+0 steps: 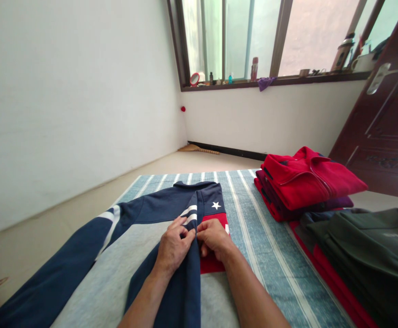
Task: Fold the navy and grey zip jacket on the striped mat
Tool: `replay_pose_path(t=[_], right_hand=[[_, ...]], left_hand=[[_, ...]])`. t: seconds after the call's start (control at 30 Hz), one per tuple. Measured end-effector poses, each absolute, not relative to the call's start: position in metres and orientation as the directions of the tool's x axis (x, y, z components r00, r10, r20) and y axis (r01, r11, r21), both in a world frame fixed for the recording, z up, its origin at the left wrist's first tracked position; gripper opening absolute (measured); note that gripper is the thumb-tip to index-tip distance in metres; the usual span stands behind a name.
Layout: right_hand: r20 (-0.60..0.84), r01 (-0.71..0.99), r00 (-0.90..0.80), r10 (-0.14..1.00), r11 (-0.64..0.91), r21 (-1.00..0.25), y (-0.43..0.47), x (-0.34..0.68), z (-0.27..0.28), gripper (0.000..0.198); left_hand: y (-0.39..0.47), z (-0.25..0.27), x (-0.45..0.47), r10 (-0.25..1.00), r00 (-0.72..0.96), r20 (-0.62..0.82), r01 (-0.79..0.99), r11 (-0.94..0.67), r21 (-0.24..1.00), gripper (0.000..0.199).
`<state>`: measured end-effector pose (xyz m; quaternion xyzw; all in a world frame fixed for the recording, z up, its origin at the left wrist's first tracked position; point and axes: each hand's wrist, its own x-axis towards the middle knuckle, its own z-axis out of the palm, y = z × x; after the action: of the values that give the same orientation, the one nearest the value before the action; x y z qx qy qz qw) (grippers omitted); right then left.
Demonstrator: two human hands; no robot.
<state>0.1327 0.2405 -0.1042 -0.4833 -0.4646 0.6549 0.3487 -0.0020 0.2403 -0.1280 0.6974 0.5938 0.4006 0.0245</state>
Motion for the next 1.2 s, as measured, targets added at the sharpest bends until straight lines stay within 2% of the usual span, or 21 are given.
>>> replay_pose_path(t=[0.33, 0.63, 0.87, 1.2], right_hand=[[-0.292, -0.021, -0.282, 0.914, -0.31, -0.951, 0.242, 0.13, -0.109, 0.006], [-0.321, 0.022, -0.25, 0.914, -0.326, -0.945, 0.243, 0.127, -0.109, 0.014], [-0.329, 0.034, -0.19, 0.925, -0.329, -0.944, 0.244, 0.123, -0.113, 0.017], [-0.337, 0.02, -0.22, 0.916, -0.341, -0.94, 0.239, 0.126, -0.102, 0.015]], left_hand=[[0.245, -0.139, -0.004, 0.832, -0.001, 0.554, 0.817, -0.318, 0.48, 0.021], [0.244, -0.138, -0.005, 0.822, 0.031, 0.569, 0.815, -0.35, 0.462, 0.021], [0.243, -0.126, -0.009, 0.878, -0.002, 0.479, 0.777, -0.3, 0.553, 0.019], [0.236, -0.109, 0.001, 0.939, -0.011, 0.345, 0.863, -0.165, 0.477, 0.024]])
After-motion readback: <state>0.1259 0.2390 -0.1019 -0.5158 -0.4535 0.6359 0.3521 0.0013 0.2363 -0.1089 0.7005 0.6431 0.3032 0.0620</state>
